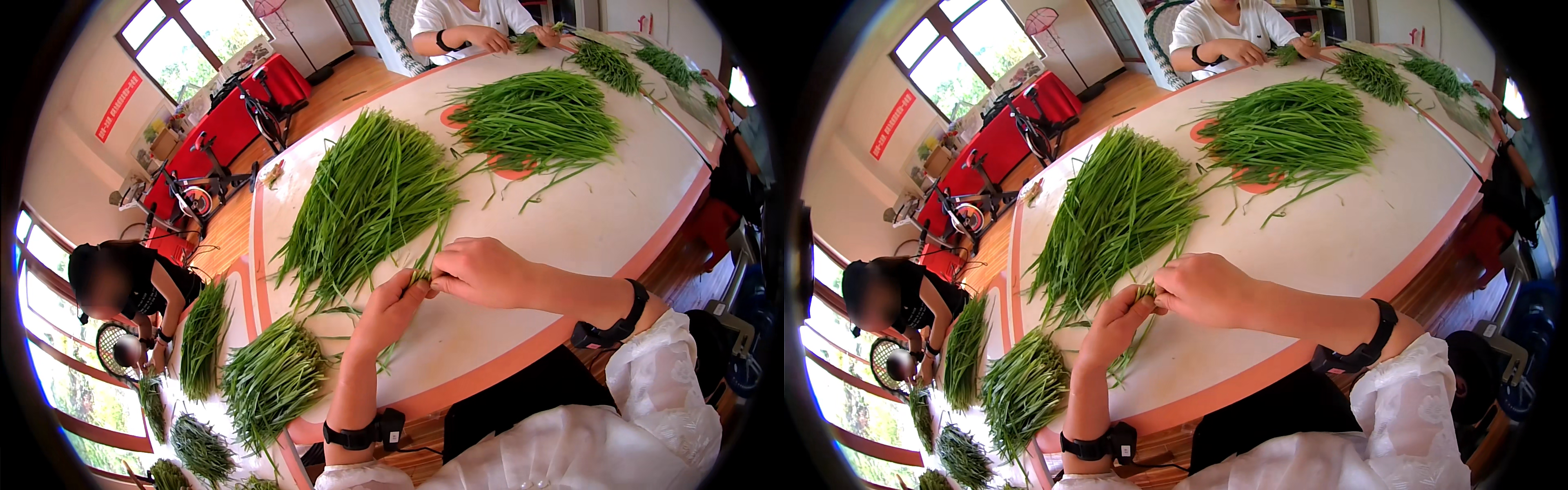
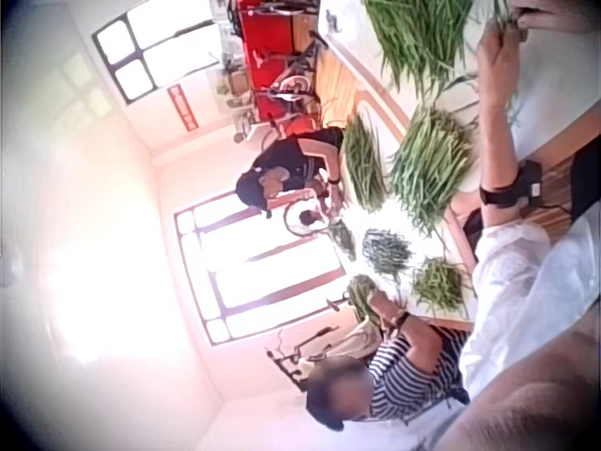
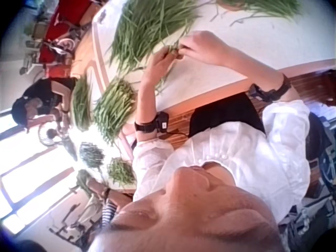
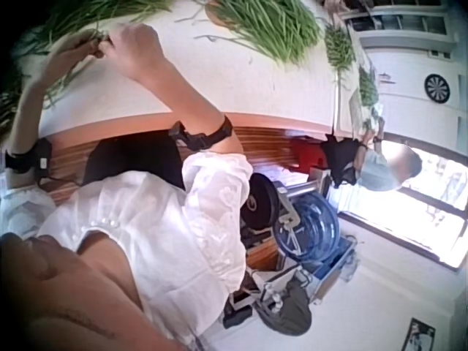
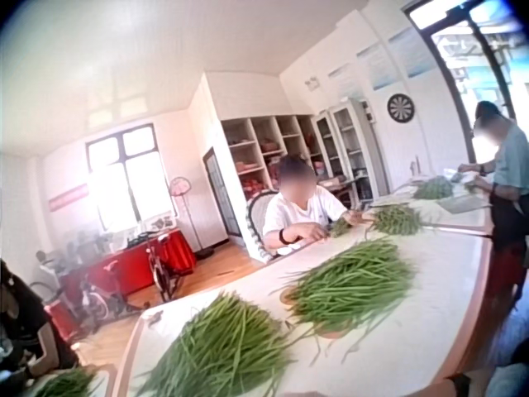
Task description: The person sorts a bundle of chives by hand, picking through the green leaves and placing them into separate piles on the table.
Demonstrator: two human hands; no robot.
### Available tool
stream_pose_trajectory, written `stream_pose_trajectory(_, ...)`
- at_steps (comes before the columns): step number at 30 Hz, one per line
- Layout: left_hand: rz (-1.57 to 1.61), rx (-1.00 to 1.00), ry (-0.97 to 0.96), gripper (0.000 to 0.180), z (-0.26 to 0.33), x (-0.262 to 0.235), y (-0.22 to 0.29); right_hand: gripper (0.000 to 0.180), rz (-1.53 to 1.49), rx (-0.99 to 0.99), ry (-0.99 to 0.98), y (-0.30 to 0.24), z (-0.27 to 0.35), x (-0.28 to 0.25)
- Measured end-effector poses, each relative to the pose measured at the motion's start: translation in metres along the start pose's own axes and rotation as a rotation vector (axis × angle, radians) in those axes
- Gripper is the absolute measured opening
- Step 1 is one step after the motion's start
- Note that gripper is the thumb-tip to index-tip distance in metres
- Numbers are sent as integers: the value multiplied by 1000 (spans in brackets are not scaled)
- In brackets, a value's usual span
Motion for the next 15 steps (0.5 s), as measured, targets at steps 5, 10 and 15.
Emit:
stream_pose_trajectory(5, 48, -53, -29, 21, 3, 0, 11, 14, -165, 46, 10, 10, -8, 1)
stream_pose_trajectory(10, 50, -95, 8, 26, 3, -2, 6, 17, 70, 214, 20, 64, -27, -11)
stream_pose_trajectory(15, 57, -80, 98, 29, 5, -3, 14, 18, 288, 191, 29, 93, -37, 3)
Point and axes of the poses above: each hand's wrist, its own z-axis away from the middle knuckle, its own x-axis out of the palm, y = z × x, the point moved 3 cm from there along -z, towards the middle knuckle, and after that the axes turned 9 degrees about -y, right-handed, at the moved point
